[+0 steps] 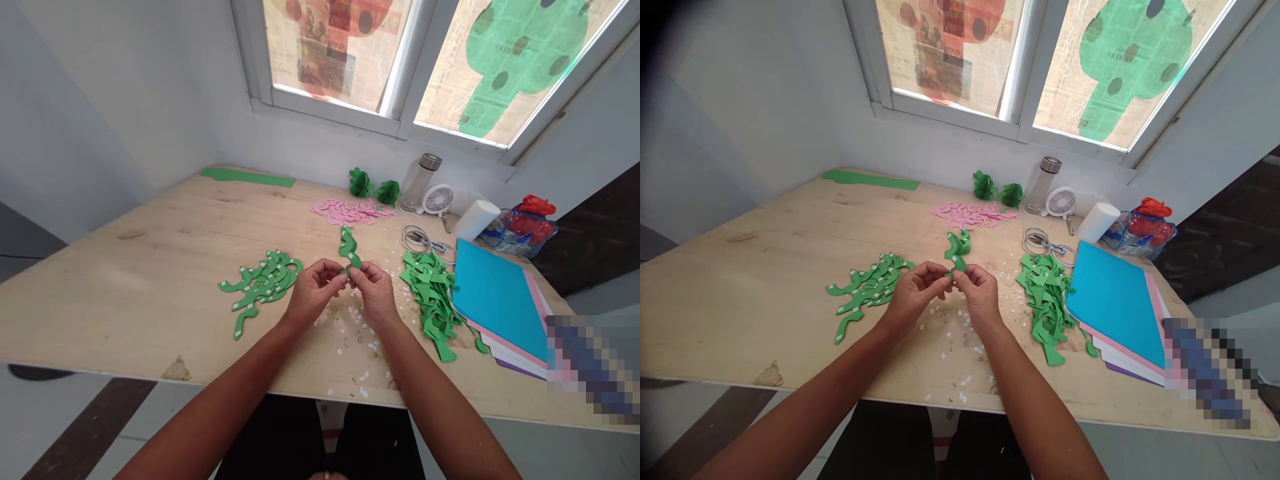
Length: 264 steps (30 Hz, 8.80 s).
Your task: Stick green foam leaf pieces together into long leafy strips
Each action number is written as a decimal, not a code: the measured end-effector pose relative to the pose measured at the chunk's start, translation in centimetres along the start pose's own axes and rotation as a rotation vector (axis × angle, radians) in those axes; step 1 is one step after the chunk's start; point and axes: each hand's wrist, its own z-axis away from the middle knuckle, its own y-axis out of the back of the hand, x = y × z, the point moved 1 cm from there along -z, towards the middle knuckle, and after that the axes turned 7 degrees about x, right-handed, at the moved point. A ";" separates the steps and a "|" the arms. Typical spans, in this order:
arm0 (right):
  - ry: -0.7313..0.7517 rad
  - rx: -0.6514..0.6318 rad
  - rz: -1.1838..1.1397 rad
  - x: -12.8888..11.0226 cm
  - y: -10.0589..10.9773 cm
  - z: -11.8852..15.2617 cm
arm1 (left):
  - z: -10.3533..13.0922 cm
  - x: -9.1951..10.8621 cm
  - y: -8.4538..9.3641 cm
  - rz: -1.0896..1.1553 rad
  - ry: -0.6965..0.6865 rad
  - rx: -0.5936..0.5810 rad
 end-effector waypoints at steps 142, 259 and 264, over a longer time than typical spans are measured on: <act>0.055 0.076 0.178 1.6 1.5 -1.3 | -0.9 -0.8 0.5 -0.127 0.038 0.112; -0.059 0.100 -0.032 1.1 0.9 -1.1 | -1.1 -0.1 -0.3 -0.027 0.099 0.047; -0.053 0.090 -0.024 1.1 0.9 -1.2 | -1.0 -0.4 -0.4 -0.039 0.088 0.082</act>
